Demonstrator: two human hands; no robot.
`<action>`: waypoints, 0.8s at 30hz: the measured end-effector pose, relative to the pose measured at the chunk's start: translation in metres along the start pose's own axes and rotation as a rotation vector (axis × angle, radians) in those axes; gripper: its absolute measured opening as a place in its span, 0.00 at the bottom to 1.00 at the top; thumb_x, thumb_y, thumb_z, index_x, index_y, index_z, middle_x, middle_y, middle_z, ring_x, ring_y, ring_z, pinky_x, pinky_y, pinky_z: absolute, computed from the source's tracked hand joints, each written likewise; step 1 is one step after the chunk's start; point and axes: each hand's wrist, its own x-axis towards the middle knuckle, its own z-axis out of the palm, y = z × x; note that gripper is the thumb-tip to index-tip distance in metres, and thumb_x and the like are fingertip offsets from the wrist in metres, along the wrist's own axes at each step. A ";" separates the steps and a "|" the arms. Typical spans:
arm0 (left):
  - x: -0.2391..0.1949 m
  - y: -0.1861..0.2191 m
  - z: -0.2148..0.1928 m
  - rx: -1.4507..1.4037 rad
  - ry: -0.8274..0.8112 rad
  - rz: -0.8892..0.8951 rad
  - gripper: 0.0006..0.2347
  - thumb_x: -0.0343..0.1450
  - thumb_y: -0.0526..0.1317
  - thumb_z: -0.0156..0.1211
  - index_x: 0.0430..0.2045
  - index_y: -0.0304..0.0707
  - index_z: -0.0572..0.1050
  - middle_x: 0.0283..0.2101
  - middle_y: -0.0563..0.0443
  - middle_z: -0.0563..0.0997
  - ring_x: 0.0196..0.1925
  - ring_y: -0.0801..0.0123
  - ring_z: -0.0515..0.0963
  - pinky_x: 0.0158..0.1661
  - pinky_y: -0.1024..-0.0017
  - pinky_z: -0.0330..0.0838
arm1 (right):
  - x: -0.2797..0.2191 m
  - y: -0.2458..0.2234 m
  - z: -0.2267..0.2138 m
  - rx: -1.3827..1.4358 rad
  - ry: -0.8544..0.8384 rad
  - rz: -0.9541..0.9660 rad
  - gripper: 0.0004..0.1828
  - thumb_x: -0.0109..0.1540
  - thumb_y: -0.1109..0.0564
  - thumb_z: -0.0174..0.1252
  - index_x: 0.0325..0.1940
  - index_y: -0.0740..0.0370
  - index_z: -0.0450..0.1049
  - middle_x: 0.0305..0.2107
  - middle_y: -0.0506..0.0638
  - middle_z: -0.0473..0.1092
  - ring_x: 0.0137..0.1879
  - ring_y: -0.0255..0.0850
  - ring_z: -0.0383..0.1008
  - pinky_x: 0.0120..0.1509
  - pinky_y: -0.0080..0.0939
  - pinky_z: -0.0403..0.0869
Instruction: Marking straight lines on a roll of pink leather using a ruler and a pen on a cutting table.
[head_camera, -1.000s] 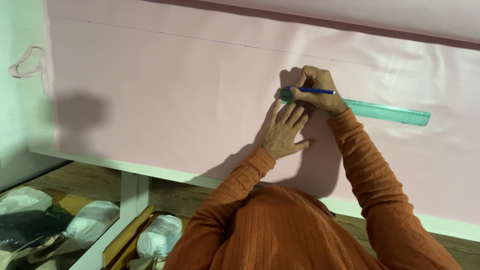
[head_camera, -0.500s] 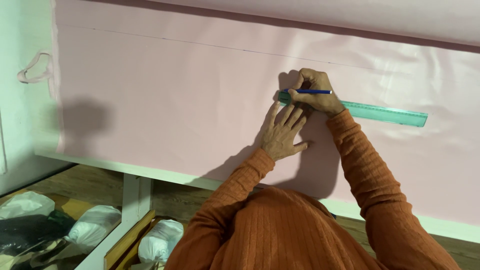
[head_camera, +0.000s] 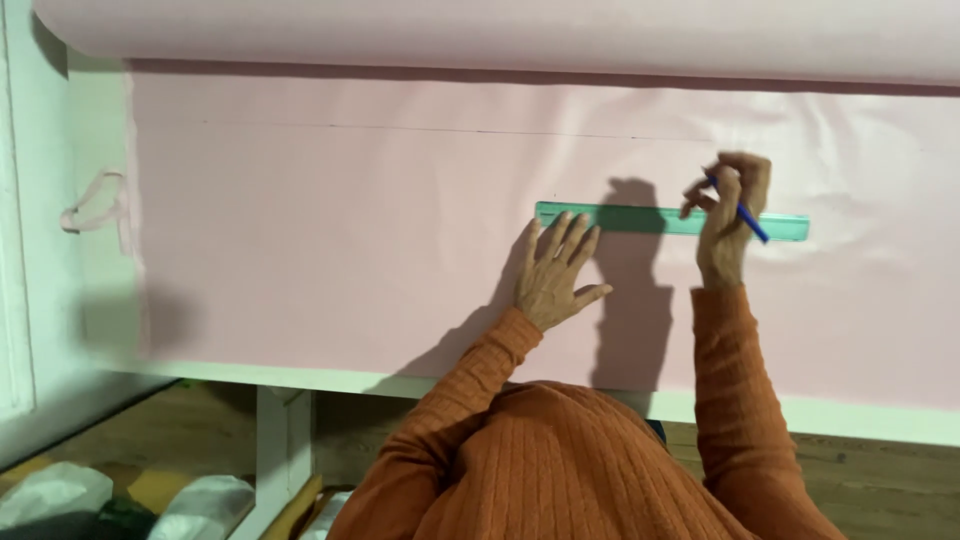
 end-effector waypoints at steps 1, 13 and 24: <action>-0.008 -0.012 -0.005 0.001 0.000 0.010 0.38 0.73 0.71 0.41 0.74 0.49 0.59 0.80 0.48 0.55 0.83 0.56 0.48 0.78 0.40 0.32 | -0.009 0.018 -0.015 0.000 0.009 -0.003 0.12 0.74 0.53 0.53 0.56 0.62 0.65 0.38 0.55 0.66 0.32 0.43 0.73 0.25 0.36 0.72; -0.123 -0.212 -0.059 0.236 0.267 -0.045 0.37 0.70 0.73 0.49 0.69 0.52 0.67 0.74 0.47 0.65 0.77 0.54 0.62 0.74 0.40 0.46 | -0.092 0.090 0.006 -0.994 -0.387 -0.688 0.21 0.75 0.58 0.49 0.69 0.56 0.79 0.36 0.56 0.65 0.43 0.57 0.66 0.48 0.54 0.66; -0.147 -0.277 -0.090 0.247 0.255 -0.081 0.37 0.68 0.70 0.56 0.69 0.50 0.68 0.75 0.48 0.65 0.78 0.53 0.61 0.77 0.42 0.42 | -0.094 0.075 0.057 -1.066 -0.565 -0.772 0.24 0.72 0.58 0.48 0.74 0.52 0.71 0.39 0.52 0.66 0.43 0.48 0.63 0.50 0.46 0.62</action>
